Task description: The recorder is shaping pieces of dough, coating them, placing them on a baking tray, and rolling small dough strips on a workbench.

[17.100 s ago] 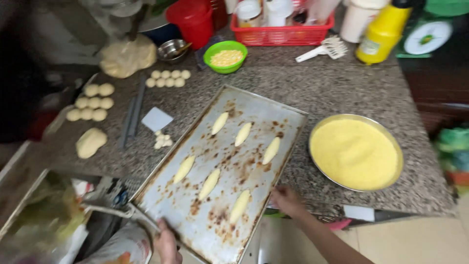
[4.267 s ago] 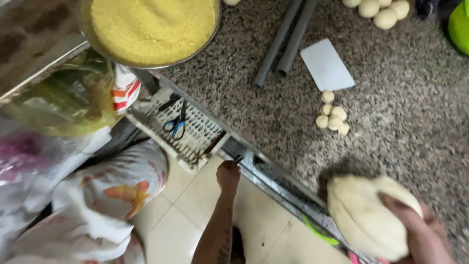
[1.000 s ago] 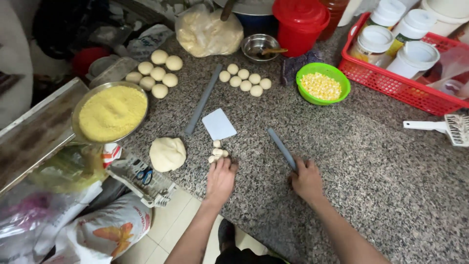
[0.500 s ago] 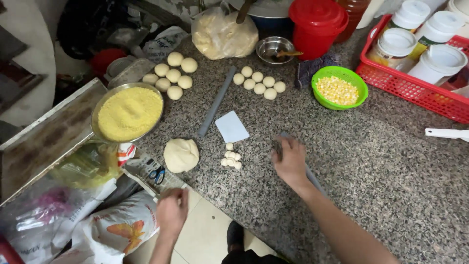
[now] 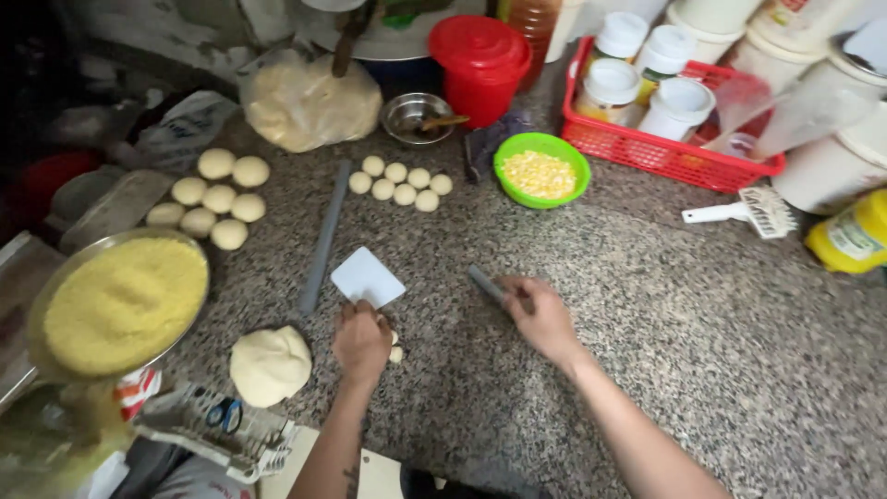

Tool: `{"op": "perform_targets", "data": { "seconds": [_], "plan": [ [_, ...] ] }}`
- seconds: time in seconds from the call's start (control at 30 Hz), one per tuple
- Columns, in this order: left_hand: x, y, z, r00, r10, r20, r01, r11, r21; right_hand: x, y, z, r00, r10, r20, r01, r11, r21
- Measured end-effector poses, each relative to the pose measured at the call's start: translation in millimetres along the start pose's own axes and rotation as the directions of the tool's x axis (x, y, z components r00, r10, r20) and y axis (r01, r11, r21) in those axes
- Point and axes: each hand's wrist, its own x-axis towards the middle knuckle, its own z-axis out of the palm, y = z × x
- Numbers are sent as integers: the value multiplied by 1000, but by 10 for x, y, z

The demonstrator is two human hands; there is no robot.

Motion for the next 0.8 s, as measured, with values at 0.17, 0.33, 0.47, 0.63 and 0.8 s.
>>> {"op": "perform_targets", "data": {
  "seconds": [0.17, 0.33, 0.47, 0.63, 0.8],
  "plan": [
    [225, 270, -255, 986, 7, 166, 20, 986, -163, 111, 77, 33, 992, 127, 1, -126, 985, 117],
    [284, 904, -625, 977, 179, 115, -27, 641, -767, 243, -470, 45, 991, 42, 130, -76, 960, 269],
    [171, 1316, -898, 978, 185, 99, -26, 576, -817, 209, -676, -15, 969, -48, 242, -82, 862, 500],
    [60, 1494, -778, 968, 239, 69, -69, 522, -850, 173, -408, -111, 972, -76, 221, -81, 780, 621],
    [-158, 1743, -884, 963, 233, 138, -3, 520, -854, 46, -190, -270, 970, -20, 244, -154, 721, 675]
  ]
}}
